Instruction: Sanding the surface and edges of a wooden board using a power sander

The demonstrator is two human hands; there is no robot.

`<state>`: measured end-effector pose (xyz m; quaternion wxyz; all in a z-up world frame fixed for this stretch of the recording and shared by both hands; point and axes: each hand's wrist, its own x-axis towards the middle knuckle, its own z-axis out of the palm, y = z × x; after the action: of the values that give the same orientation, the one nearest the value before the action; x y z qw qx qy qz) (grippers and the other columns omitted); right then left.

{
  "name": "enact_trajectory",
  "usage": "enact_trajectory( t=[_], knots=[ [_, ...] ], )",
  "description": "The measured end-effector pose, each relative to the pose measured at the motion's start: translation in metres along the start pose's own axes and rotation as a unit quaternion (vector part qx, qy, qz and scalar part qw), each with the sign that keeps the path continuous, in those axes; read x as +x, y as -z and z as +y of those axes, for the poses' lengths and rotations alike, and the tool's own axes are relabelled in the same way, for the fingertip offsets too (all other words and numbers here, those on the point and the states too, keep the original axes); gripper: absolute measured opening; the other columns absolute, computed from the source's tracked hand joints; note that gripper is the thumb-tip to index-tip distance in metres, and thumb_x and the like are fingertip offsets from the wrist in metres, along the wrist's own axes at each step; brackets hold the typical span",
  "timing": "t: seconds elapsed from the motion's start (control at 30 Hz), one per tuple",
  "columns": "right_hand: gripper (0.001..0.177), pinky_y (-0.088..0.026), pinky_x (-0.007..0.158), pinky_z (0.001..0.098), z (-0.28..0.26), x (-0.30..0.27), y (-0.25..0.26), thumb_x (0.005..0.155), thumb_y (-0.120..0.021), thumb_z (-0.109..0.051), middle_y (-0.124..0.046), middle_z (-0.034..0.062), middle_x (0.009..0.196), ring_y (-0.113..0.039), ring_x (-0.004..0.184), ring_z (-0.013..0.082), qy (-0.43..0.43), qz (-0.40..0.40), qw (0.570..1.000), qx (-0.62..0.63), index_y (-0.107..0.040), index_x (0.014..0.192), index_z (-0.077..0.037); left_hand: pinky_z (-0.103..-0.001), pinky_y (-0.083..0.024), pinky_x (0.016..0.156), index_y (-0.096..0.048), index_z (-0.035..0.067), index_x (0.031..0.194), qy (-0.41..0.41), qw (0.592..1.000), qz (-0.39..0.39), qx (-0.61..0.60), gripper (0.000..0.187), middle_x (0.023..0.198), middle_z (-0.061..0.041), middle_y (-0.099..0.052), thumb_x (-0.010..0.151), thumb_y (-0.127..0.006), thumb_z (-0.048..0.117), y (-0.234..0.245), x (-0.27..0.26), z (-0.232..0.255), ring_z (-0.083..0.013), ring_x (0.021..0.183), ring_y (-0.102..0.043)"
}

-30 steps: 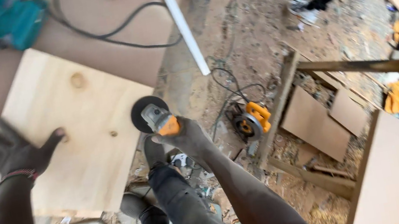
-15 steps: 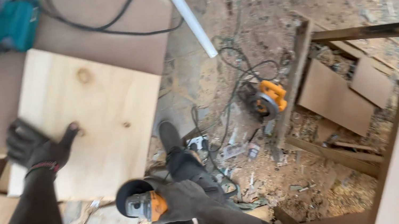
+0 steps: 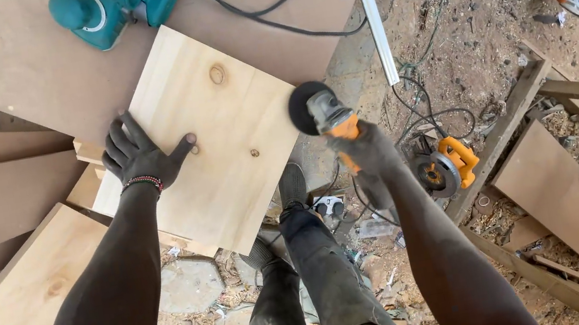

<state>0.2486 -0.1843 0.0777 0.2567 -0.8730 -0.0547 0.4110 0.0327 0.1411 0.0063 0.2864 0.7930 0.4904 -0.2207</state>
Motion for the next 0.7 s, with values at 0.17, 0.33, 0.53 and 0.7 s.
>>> enact_trajectory(
  t=[0.17, 0.33, 0.53, 0.7],
  knots=[
    [0.055, -0.057, 0.087, 0.05, -0.044, -0.041, 0.006, 0.086, -0.082, -0.045, -0.075, 0.0245, 0.105, -0.072, 0.092, 0.0437, 0.019, -0.076, 0.997, 0.009, -0.07, 0.124, -0.007, -0.06, 0.002, 0.126, 0.014, 0.021, 0.165, 0.009, 1.0, -0.009, 0.005, 0.126, 0.168, -0.011, 0.001, 0.081, -0.055, 0.085, 0.002, -0.002, 0.001, -0.0387, 0.156, 0.004],
    [0.064, -0.052, 0.082, 0.067, -0.036, -0.115, -0.056, 0.074, -0.083, -0.051, -0.072, 0.0291, 0.099, -0.067, 0.099, 0.0536, 0.106, -0.194, 0.957, -0.185, -0.061, 0.117, -0.008, -0.059, -0.001, 0.128, 0.01, 0.019, 0.166, 0.007, 1.0, 0.005, 0.007, 0.125, 0.17, -0.013, 0.003, 0.081, -0.055, 0.084, 0.002, -0.006, 0.001, -0.0388, 0.157, 0.004],
    [0.066, -0.056, 0.075, 0.0411, -0.002, -0.176, -0.089, 0.072, -0.079, -0.064, -0.074, 0.0018, 0.099, -0.069, 0.085, 0.0236, 0.05, -0.311, 0.916, -0.246, -0.062, 0.123, -0.026, -0.065, -0.013, 0.119, -0.013, 0.004, 0.163, -0.057, 0.982, 0.18, 0.018, 0.124, 0.168, -0.027, -0.013, 0.079, -0.054, 0.085, -0.029, -0.007, -0.007, -0.0456, 0.155, -0.011],
    [0.06, -0.057, 0.066, 0.0316, 0.032, -0.178, -0.066, 0.074, -0.083, -0.057, -0.075, -0.0005, 0.1, -0.071, 0.079, 0.0164, 0.036, -0.284, 0.931, -0.226, -0.063, 0.122, -0.026, -0.053, -0.035, 0.107, -0.032, 0.022, 0.163, -0.365, 0.922, 0.121, 0.04, 0.09, 0.136, -0.021, -0.047, 0.08, -0.065, 0.03, -0.033, -0.064, 0.108, -0.0404, 0.122, -0.043]
  ],
)
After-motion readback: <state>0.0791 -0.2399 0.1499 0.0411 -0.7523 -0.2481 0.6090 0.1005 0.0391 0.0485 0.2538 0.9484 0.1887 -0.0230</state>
